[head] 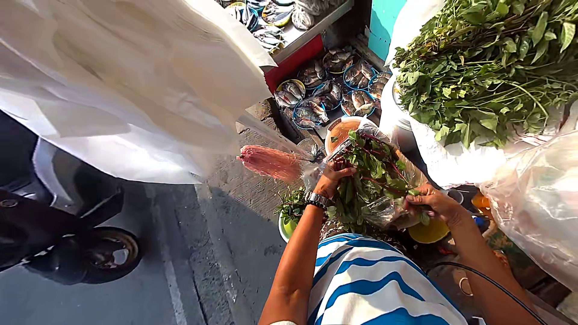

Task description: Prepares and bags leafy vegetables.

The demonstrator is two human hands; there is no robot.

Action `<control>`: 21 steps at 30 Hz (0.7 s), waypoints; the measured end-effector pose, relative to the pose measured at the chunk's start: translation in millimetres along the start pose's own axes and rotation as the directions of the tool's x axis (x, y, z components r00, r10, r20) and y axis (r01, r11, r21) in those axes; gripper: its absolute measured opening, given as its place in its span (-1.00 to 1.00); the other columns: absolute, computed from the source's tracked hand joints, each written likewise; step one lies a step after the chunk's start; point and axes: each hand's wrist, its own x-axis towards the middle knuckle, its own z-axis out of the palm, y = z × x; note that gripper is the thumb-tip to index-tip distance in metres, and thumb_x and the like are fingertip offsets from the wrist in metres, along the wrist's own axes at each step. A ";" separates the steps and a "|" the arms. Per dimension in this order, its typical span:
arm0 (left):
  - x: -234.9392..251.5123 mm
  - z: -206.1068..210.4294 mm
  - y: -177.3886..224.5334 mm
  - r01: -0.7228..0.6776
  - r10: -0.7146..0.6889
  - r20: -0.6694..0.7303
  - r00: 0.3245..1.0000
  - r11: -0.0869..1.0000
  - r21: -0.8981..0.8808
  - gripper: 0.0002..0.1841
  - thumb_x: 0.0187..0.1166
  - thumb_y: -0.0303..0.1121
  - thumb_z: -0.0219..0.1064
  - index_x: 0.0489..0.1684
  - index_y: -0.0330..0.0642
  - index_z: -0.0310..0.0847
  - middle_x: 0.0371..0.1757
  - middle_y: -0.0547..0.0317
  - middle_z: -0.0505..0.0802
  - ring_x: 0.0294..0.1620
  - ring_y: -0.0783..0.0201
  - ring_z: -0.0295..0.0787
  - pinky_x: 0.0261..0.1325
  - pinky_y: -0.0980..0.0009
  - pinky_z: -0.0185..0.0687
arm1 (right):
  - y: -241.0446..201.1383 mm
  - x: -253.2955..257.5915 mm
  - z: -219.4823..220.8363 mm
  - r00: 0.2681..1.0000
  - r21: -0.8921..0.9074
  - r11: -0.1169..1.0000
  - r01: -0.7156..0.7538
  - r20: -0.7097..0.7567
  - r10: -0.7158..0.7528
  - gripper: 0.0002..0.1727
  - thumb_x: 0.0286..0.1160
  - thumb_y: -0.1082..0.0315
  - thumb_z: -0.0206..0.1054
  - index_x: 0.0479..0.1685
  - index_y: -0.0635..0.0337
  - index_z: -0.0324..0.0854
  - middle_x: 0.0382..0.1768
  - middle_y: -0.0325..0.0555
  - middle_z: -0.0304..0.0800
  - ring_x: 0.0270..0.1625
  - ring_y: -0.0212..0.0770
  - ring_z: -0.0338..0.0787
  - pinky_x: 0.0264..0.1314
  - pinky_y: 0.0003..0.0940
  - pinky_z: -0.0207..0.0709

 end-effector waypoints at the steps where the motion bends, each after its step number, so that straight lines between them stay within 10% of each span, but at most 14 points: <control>1: 1.5 -0.5 0.3 0.005 -0.004 -0.009 1.000 1.000 0.016 -0.86 0.42 -0.65 0.40 -0.22 -0.21 0.69 -0.38 0.25 0.84 -0.40 0.44 0.76 -0.25 0.48 0.72 | 2.2 -13.7 -7.1 1.000 0.015 1.000 0.006 0.000 -0.006 -0.71 0.69 0.22 0.23 -0.25 0.06 0.86 -0.50 -0.39 0.87 -0.76 -0.69 0.51 -0.78 -0.76 0.29; 12: 11.9 38.8 -7.8 -0.033 0.040 0.062 0.997 0.994 -0.103 -0.77 0.41 -0.44 0.47 -0.04 -0.19 0.61 -0.35 0.25 0.86 -0.37 0.43 0.81 -0.23 0.46 0.79 | 1.1 -16.3 61.9 0.942 0.125 0.960 0.249 -0.261 -0.211 -0.68 0.76 0.23 0.14 -0.05 0.17 0.82 -0.45 -0.39 0.81 -0.70 -0.63 0.51 -0.71 -0.72 0.36; 16: 4.9 54.8 -7.3 -0.050 0.062 0.052 0.997 0.976 -0.211 -0.55 0.24 -0.21 0.61 0.01 -0.14 0.54 -0.37 0.29 0.85 -0.37 0.43 0.82 -0.24 0.45 0.79 | 6.2 15.7 88.4 0.949 0.189 0.966 0.179 -0.291 -0.120 -0.65 0.81 0.27 0.07 -0.06 0.24 0.77 -0.47 -0.33 0.77 -0.73 -0.59 0.43 -0.73 -0.68 0.30; 21: 3.4 64.3 -2.9 -0.069 0.076 0.018 0.997 0.967 -0.245 -0.74 0.42 -0.39 0.48 0.01 -0.20 0.61 -0.33 0.14 0.89 -0.35 0.32 0.85 -0.19 0.37 0.82 | 1.0 25.7 95.9 0.942 0.254 0.966 0.057 -0.335 0.033 -0.62 0.87 0.26 0.05 -0.11 0.31 0.75 -0.56 -0.24 0.73 -0.80 -0.54 0.37 -0.80 -0.65 0.26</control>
